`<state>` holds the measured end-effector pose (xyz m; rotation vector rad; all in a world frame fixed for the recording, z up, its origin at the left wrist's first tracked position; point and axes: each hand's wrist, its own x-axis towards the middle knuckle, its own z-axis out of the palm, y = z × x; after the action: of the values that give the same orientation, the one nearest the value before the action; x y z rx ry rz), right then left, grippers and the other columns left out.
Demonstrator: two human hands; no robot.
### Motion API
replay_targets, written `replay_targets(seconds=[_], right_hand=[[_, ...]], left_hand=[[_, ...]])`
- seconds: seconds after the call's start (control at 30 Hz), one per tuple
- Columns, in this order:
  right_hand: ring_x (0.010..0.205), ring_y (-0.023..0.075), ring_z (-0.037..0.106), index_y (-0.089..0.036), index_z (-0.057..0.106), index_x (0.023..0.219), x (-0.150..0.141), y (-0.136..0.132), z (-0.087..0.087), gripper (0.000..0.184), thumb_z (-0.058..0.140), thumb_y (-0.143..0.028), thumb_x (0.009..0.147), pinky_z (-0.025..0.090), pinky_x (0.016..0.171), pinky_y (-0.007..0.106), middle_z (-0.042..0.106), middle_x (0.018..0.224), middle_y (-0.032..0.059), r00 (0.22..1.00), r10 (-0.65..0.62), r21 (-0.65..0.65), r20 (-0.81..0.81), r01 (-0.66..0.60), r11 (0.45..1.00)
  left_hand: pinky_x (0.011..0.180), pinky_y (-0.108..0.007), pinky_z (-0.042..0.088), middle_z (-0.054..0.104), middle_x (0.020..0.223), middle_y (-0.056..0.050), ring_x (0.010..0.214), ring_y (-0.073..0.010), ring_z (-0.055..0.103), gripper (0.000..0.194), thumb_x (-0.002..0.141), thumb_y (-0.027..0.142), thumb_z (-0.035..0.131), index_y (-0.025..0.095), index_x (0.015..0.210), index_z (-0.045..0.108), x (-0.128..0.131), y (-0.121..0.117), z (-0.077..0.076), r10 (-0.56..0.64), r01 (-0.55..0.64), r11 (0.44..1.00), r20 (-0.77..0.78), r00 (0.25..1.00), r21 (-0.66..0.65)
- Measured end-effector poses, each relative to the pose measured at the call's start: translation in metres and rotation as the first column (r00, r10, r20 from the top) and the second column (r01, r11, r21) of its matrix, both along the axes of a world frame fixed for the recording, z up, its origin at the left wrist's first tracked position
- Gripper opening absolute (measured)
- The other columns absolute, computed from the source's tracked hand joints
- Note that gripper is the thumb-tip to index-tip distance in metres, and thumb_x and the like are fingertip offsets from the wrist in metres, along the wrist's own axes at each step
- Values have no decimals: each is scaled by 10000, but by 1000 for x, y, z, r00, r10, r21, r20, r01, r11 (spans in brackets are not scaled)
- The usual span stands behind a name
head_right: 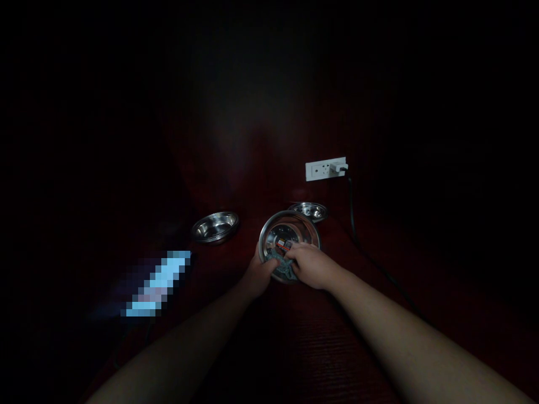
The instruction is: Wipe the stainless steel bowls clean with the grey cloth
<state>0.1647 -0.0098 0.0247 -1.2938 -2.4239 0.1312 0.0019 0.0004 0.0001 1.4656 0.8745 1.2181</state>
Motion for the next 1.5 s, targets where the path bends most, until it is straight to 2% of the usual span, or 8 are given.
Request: replay_targets(seconds=[0.43, 0.67, 0.9, 1.07, 1.17, 1.27, 1.43, 1.5], right_hand=[[922, 195, 545, -205, 653, 883, 0, 0, 1, 239, 490, -120, 731, 391, 829, 307, 625, 916, 58, 999, 0, -4, 33, 1, 1000], [957, 202, 541, -211, 665, 903, 0, 0, 3, 276, 448, -124, 756, 372, 847, 320, 621, 997, 67, 994, -58, 28, 96, 56, 998], [903, 180, 550, -221, 671, 872, -1, 0, 3, 251, 483, -124, 737, 386, 814, 282, 632, 898, 43, 999, -3, -25, 54, 5, 1000], [901, 214, 547, -223, 680, 898, -1, -1, 5, 254, 475, -169, 758, 375, 813, 324, 634, 928, 69, 970, -171, 19, 173, 171, 985], [907, 221, 544, -223, 682, 917, -1, 0, 7, 263, 470, -184, 767, 368, 822, 335, 633, 928, 79, 957, -205, 27, 205, 204, 979], [918, 215, 545, -228, 680, 920, -2, -1, 7, 273, 466, -166, 763, 369, 827, 325, 635, 938, 71, 970, -157, 4, 185, 159, 987], [899, 180, 560, -197, 671, 849, -5, -3, 5, 245, 476, -102, 735, 388, 804, 270, 643, 901, 58, 998, 15, -31, 69, -13, 999], [896, 181, 563, -195, 669, 849, -7, -4, 5, 233, 481, -107, 744, 387, 805, 272, 646, 896, 57, 998, 25, -32, 56, -24, 999]], left_hand=[[840, -313, 434, 601, 1019, -53, 933, -185, 563, 479, 623, 100, 556, 164, 1088, 460, 0, 0, -1, 3, -3, 1000, 31, 1000, -12], [879, -336, 423, 598, 1082, -64, 995, -201, 557, 520, 637, 90, 544, 171, 1141, 445, -1, 2, -5, -33, 33, 999, 41, 999, -2], [888, -346, 419, 596, 1092, -85, 1001, -208, 556, 500, 646, 96, 544, 147, 1135, 454, 0, 2, -3, -21, 21, 1000, 25, 999, 1], [883, -325, 420, 593, 1097, -69, 994, -194, 557, 516, 653, 97, 547, 161, 1153, 438, -1, 3, -6, -20, 20, 1000, 9, 1000, 21], [877, -320, 423, 595, 1091, -66, 982, -188, 559, 519, 652, 97, 551, 165, 1153, 435, -1, 3, -5, -6, 6, 1000, 4, 1000, 11], [867, -319, 427, 600, 1072, -67, 973, -189, 561, 494, 639, 90, 550, 159, 1119, 457, 0, 2, -4, -7, 7, 1000, 11, 1000, 7], [870, -340, 427, 616, 1022, -65, 948, -194, 571, 449, 633, 104, 544, 149, 1076, 489, 0, 4, -5, -7, 7, 1000, 41, 999, 1], [868, -351, 430, 622, 1004, -64, 936, -198, 576, 449, 627, 111, 554, 148, 1070, 495, -1, 4, -6, -3, 4, 1000, 53, 999, -19]])
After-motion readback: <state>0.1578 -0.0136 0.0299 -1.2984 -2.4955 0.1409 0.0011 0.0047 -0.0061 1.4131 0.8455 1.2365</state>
